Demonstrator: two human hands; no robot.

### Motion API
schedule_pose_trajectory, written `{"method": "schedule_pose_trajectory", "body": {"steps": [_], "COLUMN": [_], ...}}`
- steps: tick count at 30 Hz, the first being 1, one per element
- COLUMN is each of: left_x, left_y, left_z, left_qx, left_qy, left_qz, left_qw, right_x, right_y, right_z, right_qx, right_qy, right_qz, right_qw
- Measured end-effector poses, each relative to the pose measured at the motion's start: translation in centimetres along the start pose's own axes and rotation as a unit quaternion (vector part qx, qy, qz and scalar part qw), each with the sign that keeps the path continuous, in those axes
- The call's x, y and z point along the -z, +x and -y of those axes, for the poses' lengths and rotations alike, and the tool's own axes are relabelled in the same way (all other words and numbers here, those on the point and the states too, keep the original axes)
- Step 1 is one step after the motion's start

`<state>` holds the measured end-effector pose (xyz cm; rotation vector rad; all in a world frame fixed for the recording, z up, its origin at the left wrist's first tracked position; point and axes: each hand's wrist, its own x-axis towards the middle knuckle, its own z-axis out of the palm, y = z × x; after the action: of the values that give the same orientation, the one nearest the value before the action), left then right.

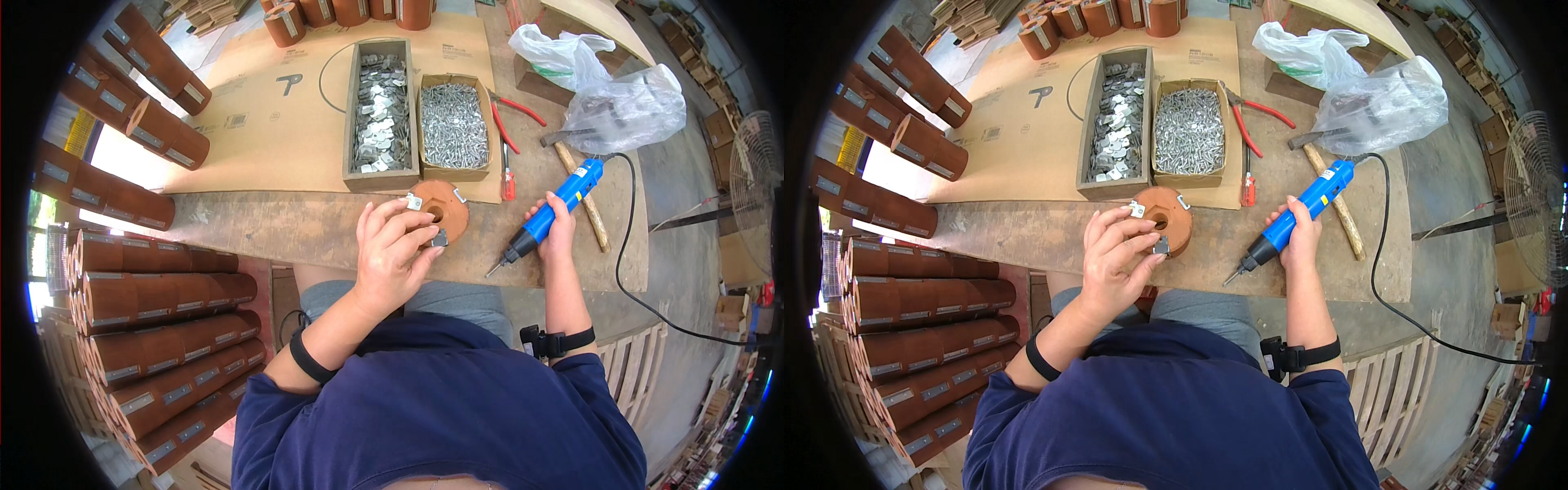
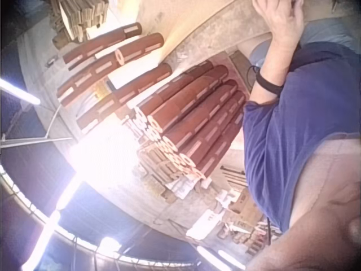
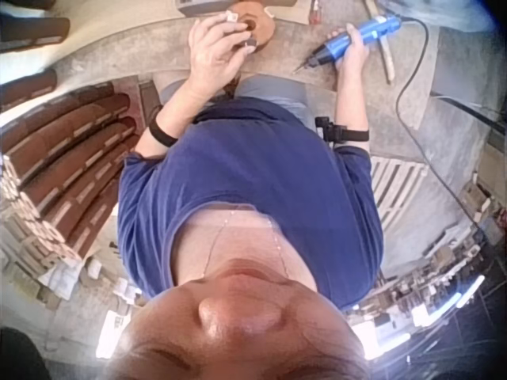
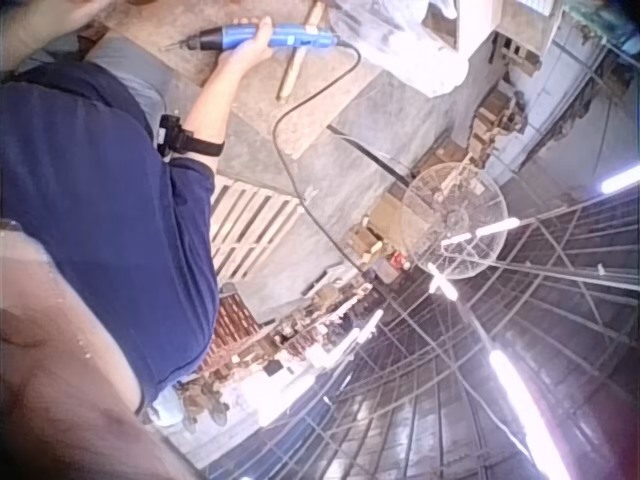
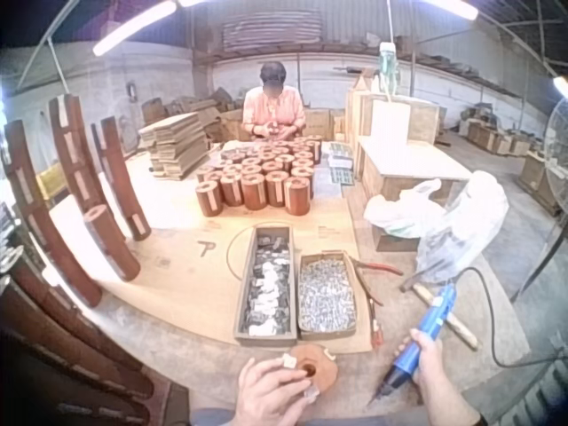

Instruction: Screwing metal brackets onto circular wooden or plastic bases using an electric screwdriver in a workshop setting.

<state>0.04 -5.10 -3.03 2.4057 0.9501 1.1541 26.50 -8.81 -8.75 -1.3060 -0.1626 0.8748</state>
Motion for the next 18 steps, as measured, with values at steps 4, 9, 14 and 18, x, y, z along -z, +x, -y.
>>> {"method": "schedule_pose_trajectory", "body": {"steps": [4,9,14,18], "left_x": [0.0,-1.3,0.8,0.6], "left_y": [0.5,0.7,0.2,1.9], "left_z": [-0.2,-0.1,-0.5,-1.2], "left_qx": [-0.012,-0.043,-0.094,-0.079], "left_qy": [-0.018,-0.042,-0.003,-0.016], "left_qz": [-0.007,-0.011,0.013,0.054], "left_qw": [1.000,0.998,0.995,0.995], "right_x": [0.2,1.4,-0.3,0.9], "right_y": [0.0,0.5,-0.4,-0.4], "right_z": [0.7,0.0,-0.3,0.5], "right_qx": [0.010,-0.032,-0.004,0.031], "right_qy": [0.005,0.044,0.057,0.081], "right_qz": [-0.010,-0.018,0.002,-0.012], "right_qw": [1.000,0.998,0.998,0.996]}}
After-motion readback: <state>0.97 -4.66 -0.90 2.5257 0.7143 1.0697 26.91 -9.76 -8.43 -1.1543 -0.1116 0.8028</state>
